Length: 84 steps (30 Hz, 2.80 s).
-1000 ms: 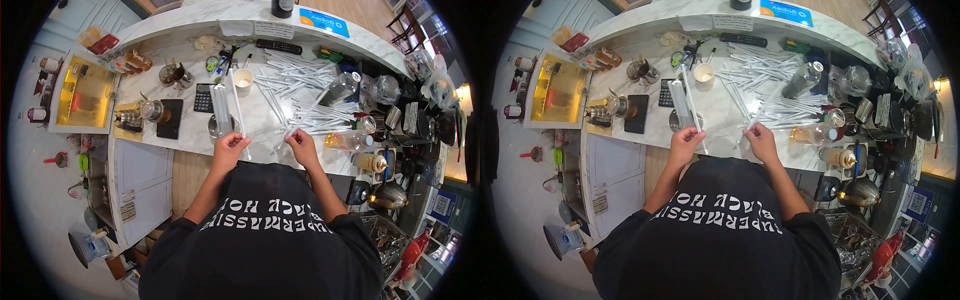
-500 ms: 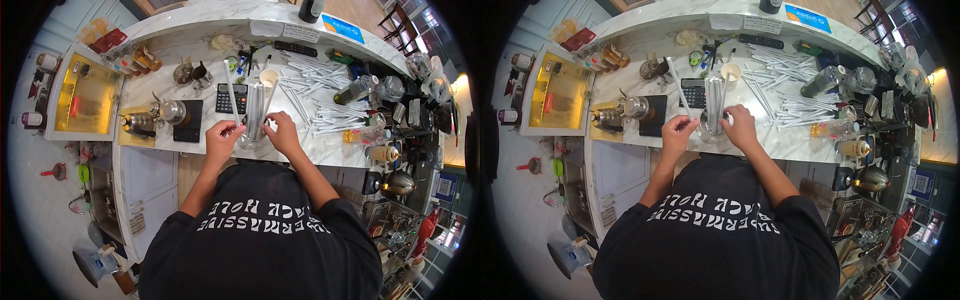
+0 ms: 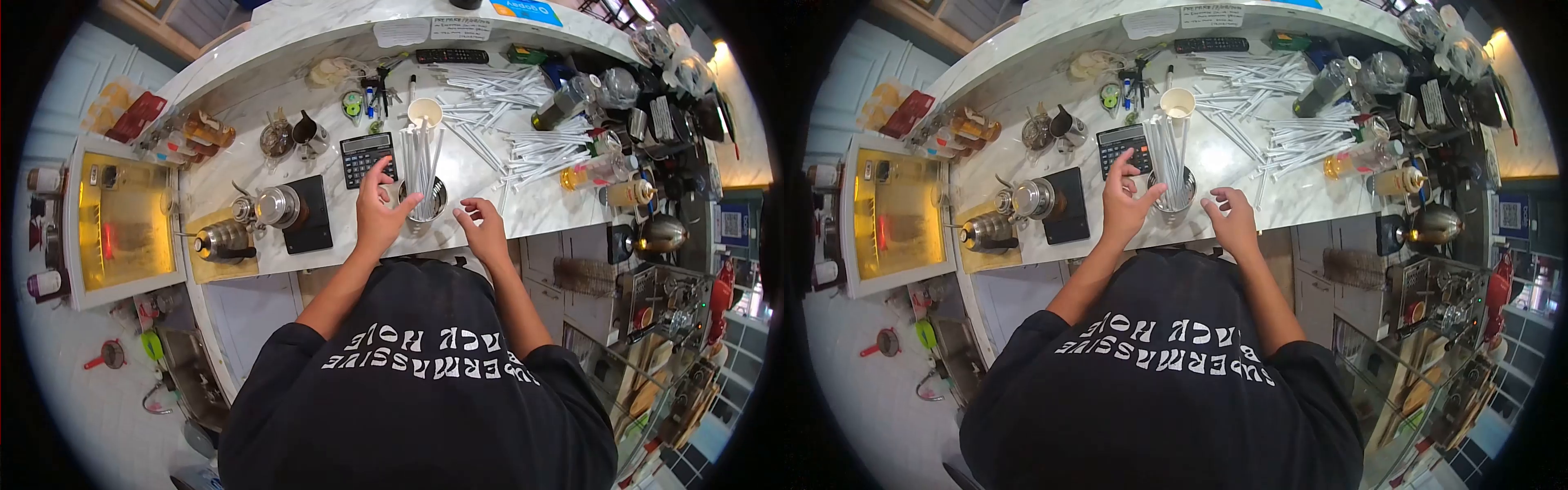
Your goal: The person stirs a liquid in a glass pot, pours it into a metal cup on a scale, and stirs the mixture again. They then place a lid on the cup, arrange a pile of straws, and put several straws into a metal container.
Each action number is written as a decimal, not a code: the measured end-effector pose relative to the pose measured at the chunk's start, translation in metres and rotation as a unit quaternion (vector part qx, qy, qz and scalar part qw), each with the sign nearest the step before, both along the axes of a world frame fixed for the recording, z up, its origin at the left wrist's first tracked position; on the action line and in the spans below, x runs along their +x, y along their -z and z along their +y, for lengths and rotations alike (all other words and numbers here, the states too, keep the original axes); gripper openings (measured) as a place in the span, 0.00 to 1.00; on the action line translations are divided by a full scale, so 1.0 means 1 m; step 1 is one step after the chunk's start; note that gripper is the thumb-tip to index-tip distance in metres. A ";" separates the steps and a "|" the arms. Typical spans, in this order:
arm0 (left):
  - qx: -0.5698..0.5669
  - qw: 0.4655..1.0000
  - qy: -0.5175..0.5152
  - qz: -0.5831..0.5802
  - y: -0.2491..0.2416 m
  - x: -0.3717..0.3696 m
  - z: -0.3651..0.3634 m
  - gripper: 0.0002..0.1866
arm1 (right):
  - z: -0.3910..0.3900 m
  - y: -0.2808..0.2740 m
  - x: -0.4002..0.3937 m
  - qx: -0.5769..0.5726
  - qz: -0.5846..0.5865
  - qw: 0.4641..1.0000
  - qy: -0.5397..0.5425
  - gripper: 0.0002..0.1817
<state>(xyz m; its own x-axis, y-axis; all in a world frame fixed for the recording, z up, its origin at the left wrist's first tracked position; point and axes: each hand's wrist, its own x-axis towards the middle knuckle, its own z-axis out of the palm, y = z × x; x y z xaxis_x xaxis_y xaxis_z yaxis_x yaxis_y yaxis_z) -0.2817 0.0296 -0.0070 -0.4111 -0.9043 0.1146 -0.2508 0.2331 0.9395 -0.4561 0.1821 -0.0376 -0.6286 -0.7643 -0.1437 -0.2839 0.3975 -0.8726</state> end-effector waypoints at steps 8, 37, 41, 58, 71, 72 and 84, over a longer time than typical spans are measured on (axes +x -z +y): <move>-0.021 0.999 -0.004 -0.048 0.017 0.006 -0.010 0.35 | -0.038 -0.010 -0.013 -0.064 -0.022 0.998 0.001 0.17; -0.011 0.992 -0.116 -0.049 0.015 0.004 0.029 0.18 | -0.116 -0.047 -0.042 -0.068 0.048 0.976 -0.199 0.19; -0.001 0.986 -0.156 -0.061 0.015 0.020 0.059 0.17 | -0.097 -0.037 -0.047 -0.052 0.063 0.983 -0.163 0.26; 0.038 0.962 -0.272 0.001 0.009 0.095 0.093 0.18 | -0.047 -0.066 0.036 -0.062 -0.060 0.928 -0.361 0.17; -0.020 0.974 -0.225 -0.007 -0.012 0.279 -0.004 0.16 | -0.183 -0.074 0.204 -0.123 0.061 0.934 -0.329 0.23; -0.023 0.975 -0.220 -0.001 -0.013 0.291 -0.014 0.16 | -0.191 -0.071 0.213 -0.132 0.109 0.928 -0.331 0.25; -0.036 0.999 -0.030 -0.006 -0.037 0.340 -0.074 0.17 | -0.218 -0.064 0.270 -0.031 0.248 0.920 -0.302 0.41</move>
<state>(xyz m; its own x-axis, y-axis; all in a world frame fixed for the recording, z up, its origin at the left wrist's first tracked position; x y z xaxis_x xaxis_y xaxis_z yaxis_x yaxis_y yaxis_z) 0.0588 -0.0444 0.0297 -0.3575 -0.9174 0.1749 -0.2776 0.2832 0.9180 -0.1863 -0.0361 0.0259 -0.0635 -0.9927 0.1026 -0.8065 -0.0095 -0.5912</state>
